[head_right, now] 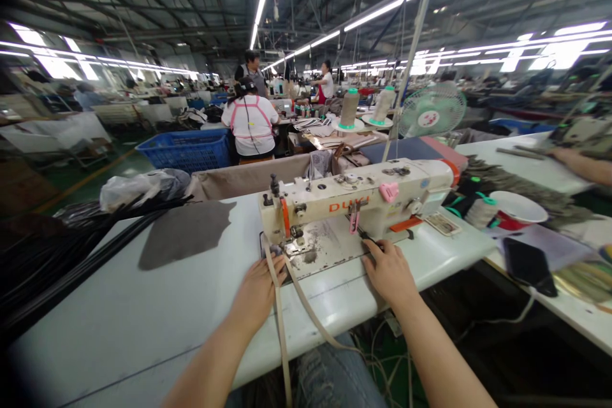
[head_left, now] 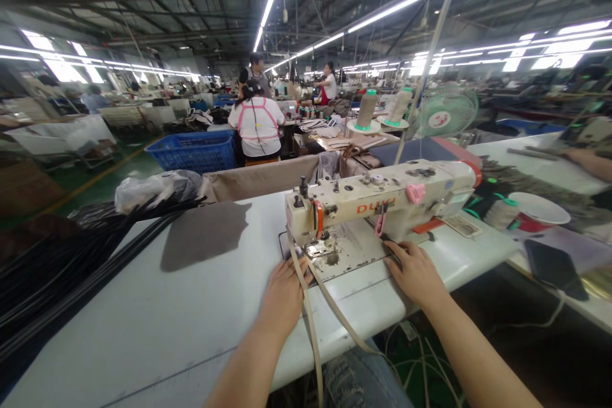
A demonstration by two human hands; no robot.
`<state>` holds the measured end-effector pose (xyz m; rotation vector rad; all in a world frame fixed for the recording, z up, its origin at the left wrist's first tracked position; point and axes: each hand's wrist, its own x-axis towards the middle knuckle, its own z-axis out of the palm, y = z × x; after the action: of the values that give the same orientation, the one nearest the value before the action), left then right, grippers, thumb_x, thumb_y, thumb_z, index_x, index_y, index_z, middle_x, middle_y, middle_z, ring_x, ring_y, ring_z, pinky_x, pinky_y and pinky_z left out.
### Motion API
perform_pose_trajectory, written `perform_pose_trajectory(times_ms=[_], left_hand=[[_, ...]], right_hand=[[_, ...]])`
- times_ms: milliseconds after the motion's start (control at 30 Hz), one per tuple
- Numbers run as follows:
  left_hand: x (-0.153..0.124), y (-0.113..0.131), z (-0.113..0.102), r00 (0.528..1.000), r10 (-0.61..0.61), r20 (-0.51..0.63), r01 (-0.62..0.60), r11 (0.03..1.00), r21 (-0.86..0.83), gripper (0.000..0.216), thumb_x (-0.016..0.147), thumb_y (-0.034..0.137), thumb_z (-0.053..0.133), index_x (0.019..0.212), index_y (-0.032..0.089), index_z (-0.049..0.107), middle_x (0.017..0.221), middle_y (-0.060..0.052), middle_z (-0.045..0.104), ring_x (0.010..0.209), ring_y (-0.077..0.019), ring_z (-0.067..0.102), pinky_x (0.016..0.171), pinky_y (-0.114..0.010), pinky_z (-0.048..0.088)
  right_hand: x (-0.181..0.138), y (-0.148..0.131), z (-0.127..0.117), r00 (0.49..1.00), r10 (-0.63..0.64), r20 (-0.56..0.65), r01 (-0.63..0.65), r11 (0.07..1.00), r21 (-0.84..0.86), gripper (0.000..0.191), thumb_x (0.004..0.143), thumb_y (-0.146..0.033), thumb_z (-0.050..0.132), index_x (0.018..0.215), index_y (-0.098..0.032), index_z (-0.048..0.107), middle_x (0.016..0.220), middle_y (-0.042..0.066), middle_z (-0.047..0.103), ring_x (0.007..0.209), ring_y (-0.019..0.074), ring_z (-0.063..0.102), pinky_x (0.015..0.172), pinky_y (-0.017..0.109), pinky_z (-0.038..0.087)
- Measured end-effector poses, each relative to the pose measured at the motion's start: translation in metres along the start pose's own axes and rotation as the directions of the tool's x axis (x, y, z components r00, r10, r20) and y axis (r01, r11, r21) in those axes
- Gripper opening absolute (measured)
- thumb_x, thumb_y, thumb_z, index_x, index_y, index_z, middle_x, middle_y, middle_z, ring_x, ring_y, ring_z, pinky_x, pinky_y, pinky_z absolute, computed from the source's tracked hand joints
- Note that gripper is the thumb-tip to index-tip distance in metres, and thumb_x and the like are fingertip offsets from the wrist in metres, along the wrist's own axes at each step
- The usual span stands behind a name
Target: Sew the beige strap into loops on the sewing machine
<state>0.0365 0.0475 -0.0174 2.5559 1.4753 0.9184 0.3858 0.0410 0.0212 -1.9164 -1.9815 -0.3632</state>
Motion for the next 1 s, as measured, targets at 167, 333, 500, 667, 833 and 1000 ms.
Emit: perform_pose_trajectory(times_ms=[167,333,500,667,833,1000], left_hand=[[0.000,-0.001,0.001,1.000,-0.012,0.009,0.012,1.000,0.021,0.034,0.108,0.032,0.048,0.133,0.021,0.069,0.140,-0.009,0.070,0.135,-0.0283,0.062,0.117,-0.054,0.049],[0.000,0.003,0.000,0.999,-0.037,0.023,0.036,0.999,0.011,0.035,0.109,0.030,0.047,0.135,0.021,0.067,0.141,-0.009,0.069,0.137,-0.0275,0.060,0.119,-0.054,0.047],[0.002,0.005,-0.003,0.999,-0.047,0.023,0.047,0.999,0.008,0.035,0.108,0.031,0.047,0.134,0.022,0.068,0.139,-0.009,0.070,0.135,-0.0282,0.062,0.117,-0.055,0.049],[0.002,0.006,-0.004,0.999,-0.039,0.023,0.039,0.999,0.006,0.034,0.108,0.031,0.047,0.134,0.022,0.067,0.140,-0.008,0.070,0.135,-0.0272,0.062,0.116,-0.053,0.050],[0.002,0.007,-0.006,0.999,-0.041,0.023,0.041,0.999,-0.001,0.033,0.109,0.031,0.048,0.134,0.021,0.066,0.140,-0.008,0.070,0.135,-0.0269,0.062,0.117,-0.053,0.049],[0.003,0.009,-0.008,0.998,-0.047,0.033,0.047,0.999,-0.004,0.033,0.109,0.031,0.047,0.134,0.022,0.066,0.140,-0.007,0.070,0.136,-0.0269,0.061,0.117,-0.052,0.049]], right_hand=[[-0.008,-0.023,0.003,0.993,0.011,-0.114,-0.006,0.999,0.048,0.047,0.098,-0.039,0.053,0.133,-0.011,0.064,0.125,0.024,0.063,0.113,0.0388,0.062,0.102,0.058,0.054],[-0.027,-0.059,0.000,0.982,-0.060,-0.181,0.089,0.983,0.159,0.040,0.101,-0.038,0.051,0.128,-0.011,0.062,0.122,0.023,0.063,0.113,0.0373,0.062,0.101,0.056,0.056],[-0.044,-0.084,-0.002,0.966,-0.127,-0.227,0.190,0.940,0.283,0.028,0.100,-0.030,0.055,0.125,-0.017,0.061,0.118,0.018,0.064,0.110,0.0335,0.064,0.098,0.054,0.059],[-0.051,-0.094,-0.007,0.939,-0.165,-0.303,0.285,0.867,0.409,0.020,0.100,-0.016,0.051,0.116,-0.022,0.061,0.112,0.014,0.064,0.109,0.0292,0.065,0.095,0.051,0.060],[-0.056,-0.101,-0.004,0.948,-0.145,-0.284,0.283,0.796,0.535,0.020,0.098,-0.015,0.055,0.113,-0.024,0.065,0.111,0.013,0.065,0.107,0.0293,0.065,0.094,0.053,0.061],[-0.059,-0.099,0.001,0.959,-0.042,-0.280,0.207,0.780,0.591,0.017,0.098,-0.015,0.053,0.105,-0.024,0.065,0.108,0.013,0.065,0.107,0.0295,0.065,0.096,0.055,0.060]])
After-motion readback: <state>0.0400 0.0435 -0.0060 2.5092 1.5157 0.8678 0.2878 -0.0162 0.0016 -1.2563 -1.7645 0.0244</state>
